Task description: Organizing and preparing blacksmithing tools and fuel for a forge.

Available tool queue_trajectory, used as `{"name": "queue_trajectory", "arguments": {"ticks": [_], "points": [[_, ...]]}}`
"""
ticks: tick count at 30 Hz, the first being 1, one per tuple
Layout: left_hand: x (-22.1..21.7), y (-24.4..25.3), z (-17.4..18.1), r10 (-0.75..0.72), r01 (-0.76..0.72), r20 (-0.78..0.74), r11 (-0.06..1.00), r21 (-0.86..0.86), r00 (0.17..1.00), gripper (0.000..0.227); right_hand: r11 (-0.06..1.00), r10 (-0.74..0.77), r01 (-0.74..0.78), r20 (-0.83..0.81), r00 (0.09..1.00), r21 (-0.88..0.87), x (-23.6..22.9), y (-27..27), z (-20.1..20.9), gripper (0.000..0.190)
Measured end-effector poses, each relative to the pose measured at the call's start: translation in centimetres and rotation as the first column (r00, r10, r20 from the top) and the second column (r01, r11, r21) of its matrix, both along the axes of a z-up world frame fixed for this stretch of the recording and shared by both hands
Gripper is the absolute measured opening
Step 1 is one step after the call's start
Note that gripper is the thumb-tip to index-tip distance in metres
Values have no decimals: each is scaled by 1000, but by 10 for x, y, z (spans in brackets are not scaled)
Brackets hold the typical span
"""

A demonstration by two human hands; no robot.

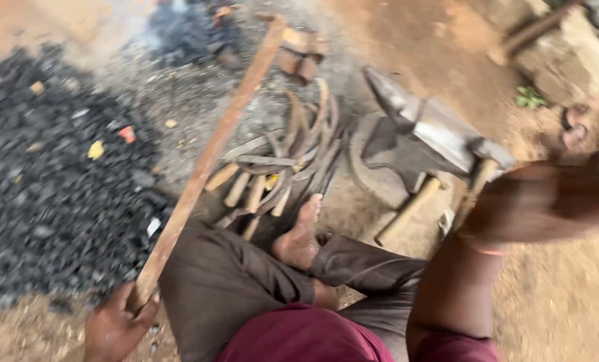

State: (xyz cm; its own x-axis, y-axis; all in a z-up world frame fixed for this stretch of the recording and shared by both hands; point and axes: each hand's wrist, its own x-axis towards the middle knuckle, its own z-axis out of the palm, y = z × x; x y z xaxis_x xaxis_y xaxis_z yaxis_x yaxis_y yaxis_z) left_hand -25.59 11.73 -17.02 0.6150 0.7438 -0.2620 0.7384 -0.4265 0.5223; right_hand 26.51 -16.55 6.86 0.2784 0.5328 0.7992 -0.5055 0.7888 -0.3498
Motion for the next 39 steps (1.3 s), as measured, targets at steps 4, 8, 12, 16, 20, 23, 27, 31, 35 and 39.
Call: {"name": "queue_trajectory", "arguments": {"ticks": [4, 8, 12, 16, 20, 23, 27, 31, 35, 39], "points": [[36, 5, 1, 146, -158, -82, 973, -167, 986, 39, 855, -471, 492, 151, 869, -163, 7, -45, 24, 54], [55, -6, -6, 102, -135, -152, 965, -227, 983, 50, 558, -715, 782, 319, 623, -276, 22, -51, 36, 49], [70, -20, 6, 78, -85, -72, 990, -111, 994, 54, 200, -795, 894, 467, 388, -402, 15, -43, 4, 48], [80, -34, 20, 28, -27, 29, 999, -32, 999, 51, -164, -714, 872, 665, 217, -461, 4, -14, -35, 50], [87, -35, 22, 33, -34, -16, 997, -76, 999, 39, -400, -272, 529, 648, 712, -749, 0, 50, -165, 61], [94, -31, 24, 32, -37, -101, 998, -50, 994, 39, -590, 216, 732, 807, 549, -340, 20, 52, -362, 52], [97, -27, 28, 66, -77, -125, 994, -81, 990, 42, -589, 469, 790, 725, 505, -170, 4, 84, -375, 48], [103, -20, 29, 41, -58, -162, 993, -100, 986, 47, -647, 586, 757, 573, 573, -96, 5, 105, -374, 53], [105, -15, 30, -15, -62, -332, 974, -219, 943, 47, -710, 554, 700, 554, 621, -74, 6, 116, -377, 59], [100, -15, 12, -27, -16, -237, 984, -178, 971, 45, -782, 464, 618, 590, 661, -78, 23, 108, -413, 54]]}}
